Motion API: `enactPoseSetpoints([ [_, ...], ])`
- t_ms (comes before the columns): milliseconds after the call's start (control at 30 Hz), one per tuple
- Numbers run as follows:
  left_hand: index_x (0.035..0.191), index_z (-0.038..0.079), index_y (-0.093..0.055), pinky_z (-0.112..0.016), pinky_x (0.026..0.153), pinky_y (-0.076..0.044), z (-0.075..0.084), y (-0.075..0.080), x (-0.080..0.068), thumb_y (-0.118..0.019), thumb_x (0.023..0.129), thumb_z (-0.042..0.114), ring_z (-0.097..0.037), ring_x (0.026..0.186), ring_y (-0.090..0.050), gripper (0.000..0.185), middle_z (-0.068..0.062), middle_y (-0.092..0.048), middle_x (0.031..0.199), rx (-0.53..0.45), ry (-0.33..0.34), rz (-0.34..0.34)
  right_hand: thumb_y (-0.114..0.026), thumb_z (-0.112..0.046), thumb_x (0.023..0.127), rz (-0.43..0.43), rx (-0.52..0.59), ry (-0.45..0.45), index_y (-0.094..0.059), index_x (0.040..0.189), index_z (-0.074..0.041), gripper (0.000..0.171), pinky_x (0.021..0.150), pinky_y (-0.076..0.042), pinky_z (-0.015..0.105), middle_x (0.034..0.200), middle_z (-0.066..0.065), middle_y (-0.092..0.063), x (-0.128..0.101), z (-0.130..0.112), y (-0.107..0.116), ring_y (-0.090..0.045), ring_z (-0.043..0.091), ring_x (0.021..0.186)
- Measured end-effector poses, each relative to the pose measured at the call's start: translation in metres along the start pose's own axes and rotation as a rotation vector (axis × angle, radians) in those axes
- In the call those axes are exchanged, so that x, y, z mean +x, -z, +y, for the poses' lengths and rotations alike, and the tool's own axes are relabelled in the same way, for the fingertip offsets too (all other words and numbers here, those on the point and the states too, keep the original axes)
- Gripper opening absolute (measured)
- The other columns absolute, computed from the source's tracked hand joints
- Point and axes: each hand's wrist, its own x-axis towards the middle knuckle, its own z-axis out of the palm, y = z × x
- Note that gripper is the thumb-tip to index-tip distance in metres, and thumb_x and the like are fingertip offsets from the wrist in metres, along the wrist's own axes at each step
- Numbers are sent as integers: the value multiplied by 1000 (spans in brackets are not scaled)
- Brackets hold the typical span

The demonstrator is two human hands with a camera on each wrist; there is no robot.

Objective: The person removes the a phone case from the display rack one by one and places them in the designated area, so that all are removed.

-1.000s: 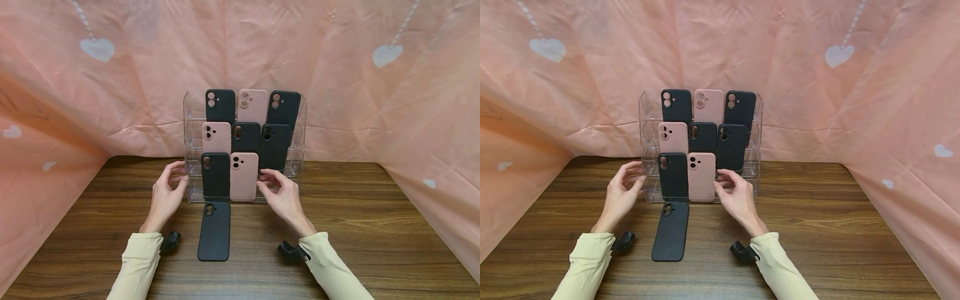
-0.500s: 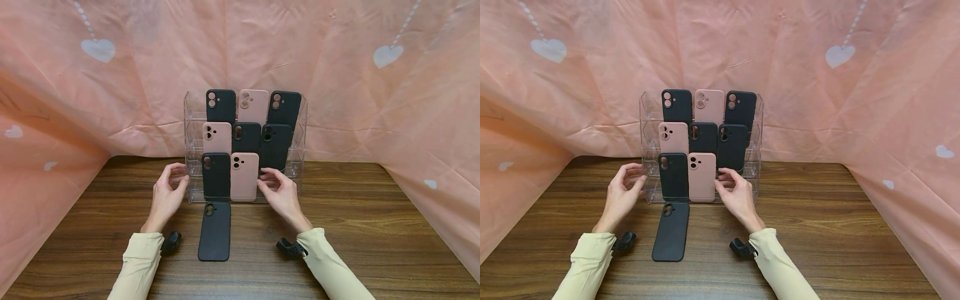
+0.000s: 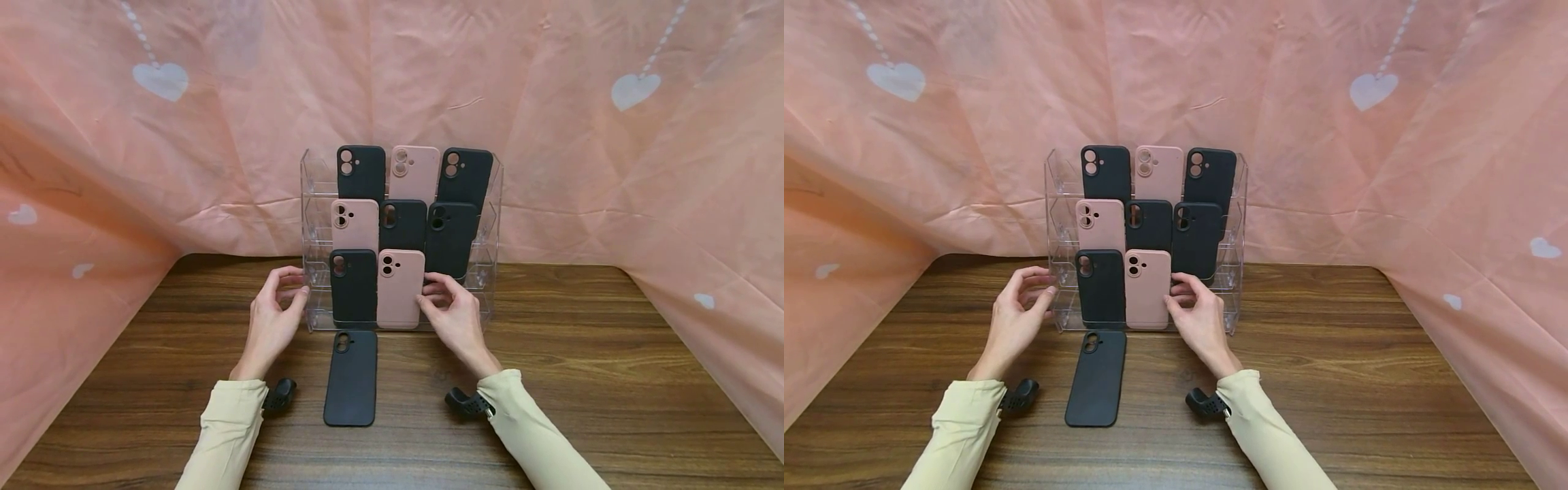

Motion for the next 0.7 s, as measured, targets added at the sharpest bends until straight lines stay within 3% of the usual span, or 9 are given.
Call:
enactPoseSetpoints([
  [433, 130, 16, -59, -19, 67, -59, 0, 0, 0, -65, 99, 14, -29, 105, -74, 32, -11, -67, 125, -7, 6, -10, -78, -1, 87, 12, 97, -18, -73, 116, -7, 31, 67, -55, 13, 99, 15, -75, 1, -6, 5, -70, 16, 85],
  [700, 131, 16, -58, -19, 67, -58, 0, 1, 0, -65, 99, 13, -29, 105, -74, 33, -12, -67, 125, -9, 6, -11, -78, 3, 85, 24, 163, 10, -72, 117, -3, 33, 68, -58, 14, 99, 21, -74, 4, -16, 12, -67, 3, 82],
])
